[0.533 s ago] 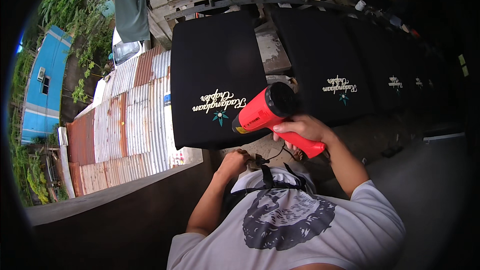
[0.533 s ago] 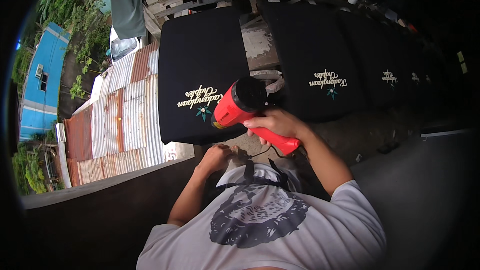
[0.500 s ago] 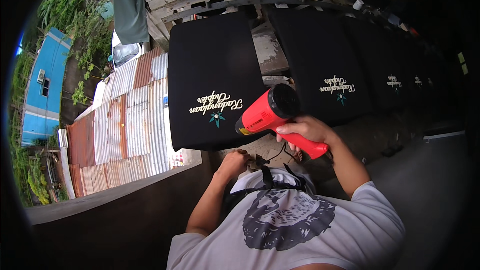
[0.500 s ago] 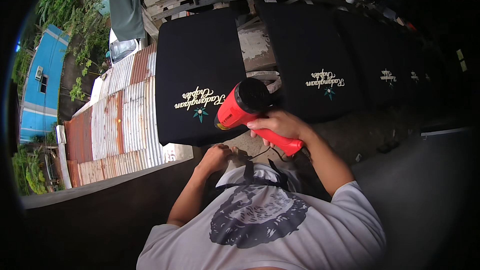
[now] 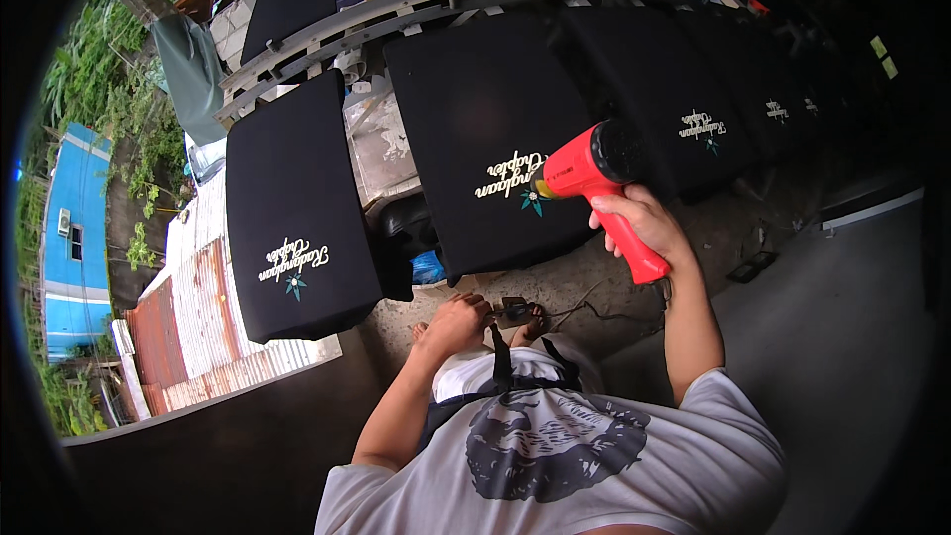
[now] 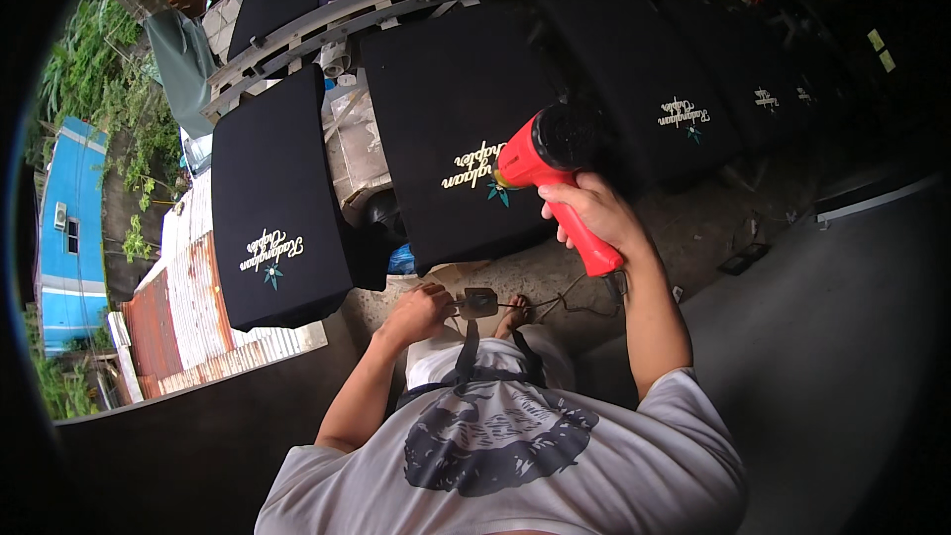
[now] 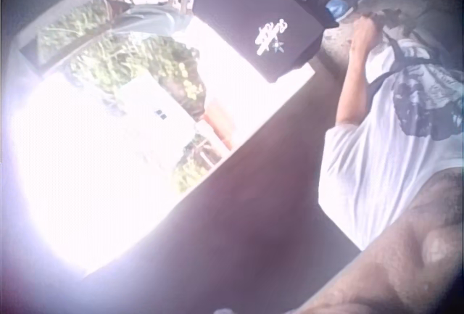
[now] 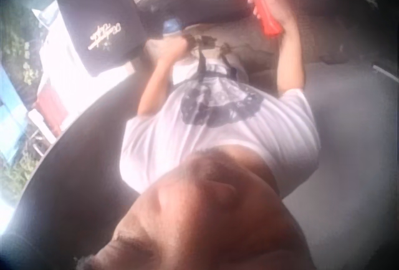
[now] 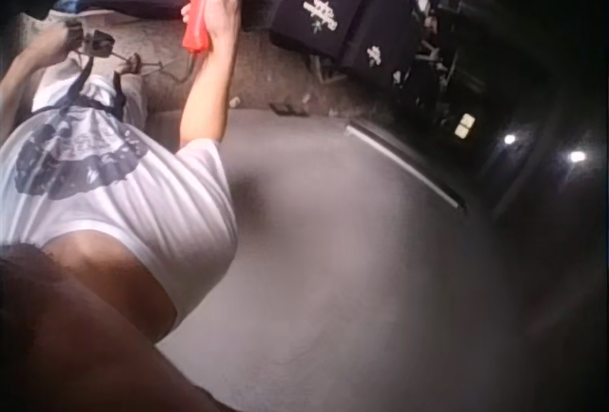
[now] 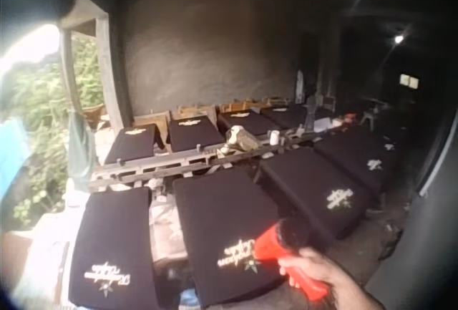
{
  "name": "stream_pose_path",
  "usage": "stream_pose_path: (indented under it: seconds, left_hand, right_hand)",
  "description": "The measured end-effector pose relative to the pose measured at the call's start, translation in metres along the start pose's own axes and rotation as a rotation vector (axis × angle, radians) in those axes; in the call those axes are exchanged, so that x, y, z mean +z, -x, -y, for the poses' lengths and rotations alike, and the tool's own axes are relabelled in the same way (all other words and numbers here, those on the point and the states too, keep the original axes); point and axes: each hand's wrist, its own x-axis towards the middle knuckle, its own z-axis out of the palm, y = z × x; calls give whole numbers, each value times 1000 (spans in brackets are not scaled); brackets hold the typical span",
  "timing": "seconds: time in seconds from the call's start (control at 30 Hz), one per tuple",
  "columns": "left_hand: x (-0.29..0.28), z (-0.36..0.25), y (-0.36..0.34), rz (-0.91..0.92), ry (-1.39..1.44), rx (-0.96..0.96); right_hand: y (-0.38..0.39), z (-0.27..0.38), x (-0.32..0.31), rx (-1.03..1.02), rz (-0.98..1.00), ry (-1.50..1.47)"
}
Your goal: The person uses a heat gun to dry printed designs on several black t-shirts laid out on a rack. Then the person uses a screen printing frame with a squeegee to apply green ink onto the shirts, repeating the process across multiple garments.
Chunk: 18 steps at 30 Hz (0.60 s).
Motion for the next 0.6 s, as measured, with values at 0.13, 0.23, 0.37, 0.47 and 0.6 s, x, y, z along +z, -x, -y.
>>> stream_pose_path:
  seconds: [0.13,0.23,0.37,0.47,0.6]
  left_hand:
    - [9,-43,-44,-14,30,-20]
    - [5,-57,-65,94,-52,-49]
    - [16,-57,-81,34,43,-30]
    - [20,-45,-92,70,42,-11]
    - [20,-37,-103,62,1,8]
  right_hand:
    - [-6,-10,-46,85,170,3]
    - [-19,-20,-51,43,113,-43]
    - [-23,-11,-66,119,206,14]
    - [-29,-11,-69,129,182,18]
    - [-35,-7,-52,89,166,8]
